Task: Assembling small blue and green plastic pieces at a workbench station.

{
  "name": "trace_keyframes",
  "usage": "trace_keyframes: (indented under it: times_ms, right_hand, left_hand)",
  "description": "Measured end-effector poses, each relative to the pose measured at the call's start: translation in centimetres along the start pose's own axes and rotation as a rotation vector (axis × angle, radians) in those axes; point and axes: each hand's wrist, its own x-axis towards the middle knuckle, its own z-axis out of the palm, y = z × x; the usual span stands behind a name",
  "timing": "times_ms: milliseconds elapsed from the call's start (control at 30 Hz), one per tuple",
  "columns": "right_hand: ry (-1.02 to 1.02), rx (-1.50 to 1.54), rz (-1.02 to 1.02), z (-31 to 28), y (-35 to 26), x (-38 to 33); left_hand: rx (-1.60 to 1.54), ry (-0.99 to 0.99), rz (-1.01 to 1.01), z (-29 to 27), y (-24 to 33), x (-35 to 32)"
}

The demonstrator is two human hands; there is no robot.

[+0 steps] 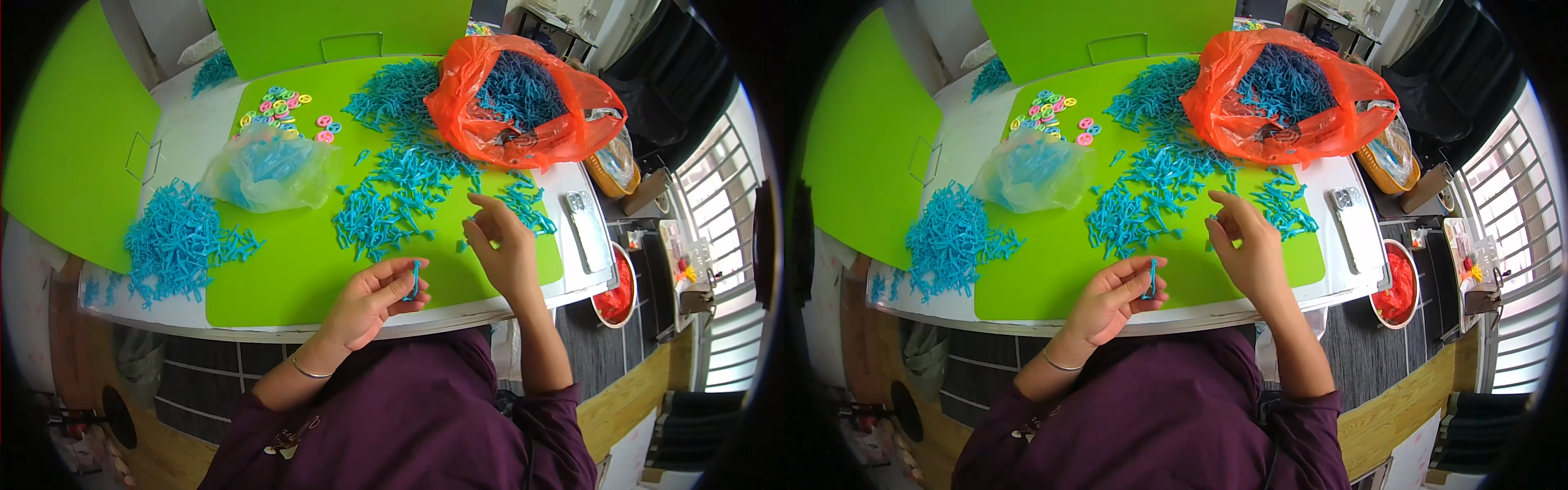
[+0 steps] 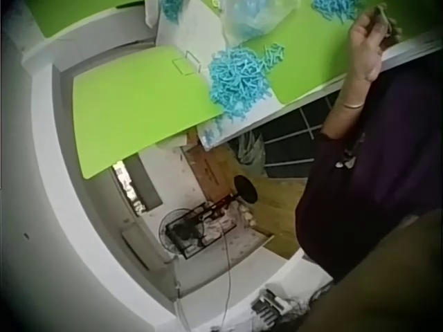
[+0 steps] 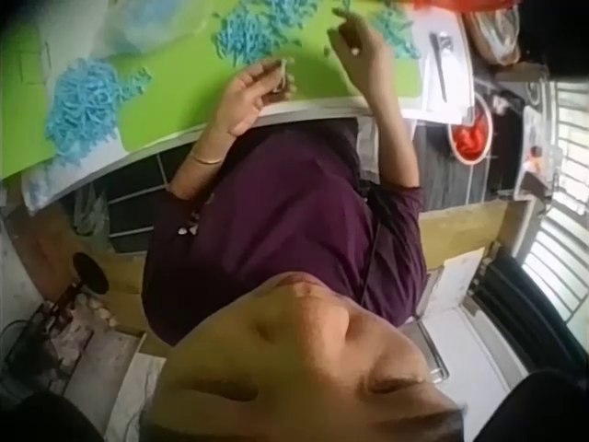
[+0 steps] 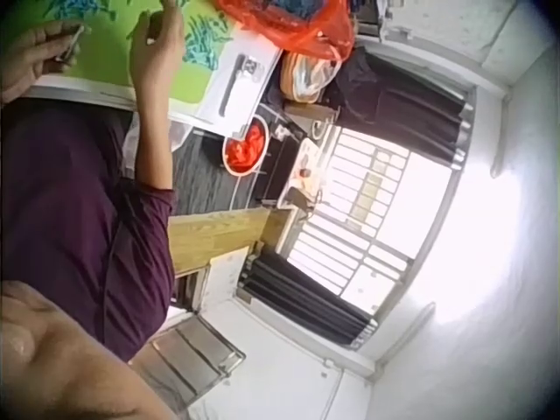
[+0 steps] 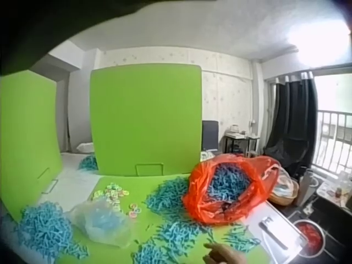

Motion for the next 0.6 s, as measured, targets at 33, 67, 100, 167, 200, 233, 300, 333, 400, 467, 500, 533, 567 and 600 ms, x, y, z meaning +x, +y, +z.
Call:
trace_keyframes:
  times_ms: [33, 67, 100, 167, 200, 233, 300, 333, 400, 467, 500, 533, 567, 600]
  right_hand:
    - [-0.004, 0.0, -0.001, 0.2, -0.3, -0.8]
    - [0.007, 0.256, 0.094, 0.5, -0.5, -1.8]
    - [0.023, 0.509, 0.189, 0.7, -0.8, -2.9]
    - [0.098, 0.428, 0.102, 1.6, -0.5, -4.8]
    - [0.115, 0.318, -0.024, 1.9, -0.7, -5.3]
    - [0.132, 0.207, -0.15, 2.1, -0.8, -5.6]
    - [0.137, 0.18, -0.222, 2.4, -1.0, -5.8]
    - [0.144, 0.151, -0.293, 2.5, -1.1, -5.8]
    - [0.147, 0.112, -0.328, 2.4, -1.6, -5.6]
    - [0.151, 0.076, -0.361, 2.1, -1.8, -5.5]
    - [0.153, 0.067, -0.362, 2.1, -1.9, -5.6]
    - [0.155, 0.058, -0.362, 2.1, -1.9, -5.6]
    - [0.155, 0.057, -0.362, 2.1, -1.9, -5.6]
    - [0.158, 0.054, -0.366, 2.2, -1.8, -5.6]
  left_hand:
    - [-0.003, 0.003, 0.002, 0.0, -0.1, -0.1]
    - [-0.047, 0.017, -0.003, 0.0, -0.3, -0.1]
    - [-0.09, 0.025, -0.011, 0.0, -0.5, 0.0]
    - [-0.099, 0.016, -0.014, 0.3, -0.5, 0.0]
    - [-0.107, 0.011, -0.014, 0.4, -0.5, 0.0]
    - [-0.107, 0.012, -0.012, 0.4, -0.6, 0.0]
    - [-0.143, 0.012, 0.001, 0.3, -1.0, 0.0]
    - [-0.144, 0.012, 0.002, 0.3, -1.0, 0.0]
    - [-0.151, 0.0, 0.002, 0.3, -1.0, 0.0]
    - [-0.17, 0.004, -0.003, 0.4, -0.9, 0.0]
    - [-0.193, 0.004, -0.008, 0.4, -0.8, 0.0]
    - [-0.194, 0.003, -0.008, 0.3, -0.8, 0.0]
    - [-0.174, -0.003, -0.001, 0.3, -0.8, 0.0]
    - [-0.154, -0.009, 0.007, 0.2, -0.9, -0.1]
